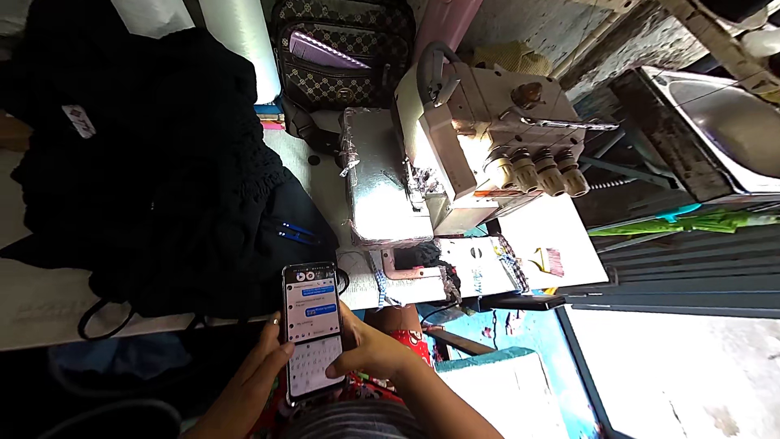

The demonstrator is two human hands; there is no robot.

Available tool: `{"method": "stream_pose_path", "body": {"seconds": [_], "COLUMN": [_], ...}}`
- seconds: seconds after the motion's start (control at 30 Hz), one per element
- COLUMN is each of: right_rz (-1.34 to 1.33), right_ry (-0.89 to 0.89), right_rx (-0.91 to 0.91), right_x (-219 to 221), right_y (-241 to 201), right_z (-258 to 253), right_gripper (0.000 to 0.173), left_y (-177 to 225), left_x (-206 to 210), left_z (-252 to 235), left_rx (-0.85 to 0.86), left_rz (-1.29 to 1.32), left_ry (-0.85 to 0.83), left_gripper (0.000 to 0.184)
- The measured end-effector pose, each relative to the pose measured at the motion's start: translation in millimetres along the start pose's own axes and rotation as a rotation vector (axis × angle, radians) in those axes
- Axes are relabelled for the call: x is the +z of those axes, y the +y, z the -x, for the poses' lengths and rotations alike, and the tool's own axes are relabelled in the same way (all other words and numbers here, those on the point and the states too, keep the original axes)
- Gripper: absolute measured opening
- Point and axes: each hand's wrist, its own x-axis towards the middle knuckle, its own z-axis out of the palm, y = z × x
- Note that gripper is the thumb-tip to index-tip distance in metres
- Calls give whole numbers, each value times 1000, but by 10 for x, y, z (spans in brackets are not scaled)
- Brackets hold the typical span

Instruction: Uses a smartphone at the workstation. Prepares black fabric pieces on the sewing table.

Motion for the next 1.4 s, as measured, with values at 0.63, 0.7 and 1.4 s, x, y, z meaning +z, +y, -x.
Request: {"method": "stream_pose_path", "body": {"seconds": [0.63,0.7,1.4], "right_rz": [161,141,76], "right_ry": [155,140,88], "right_rx": [-38,-20,11], "right_x": [90,85,40], "right_y": [-21,-46,-112], "right_z": [29,40,53], "right_gripper": [99,96,78], "left_y": [-48,-38,-21], "left_x": [43,49,26], "left_z": [30,14,-101], "left_rx": [1,-23,-7], "left_rz": [218,191,188], "left_ry": [-196,-164,-188], "left_gripper": [82,83,72]}}
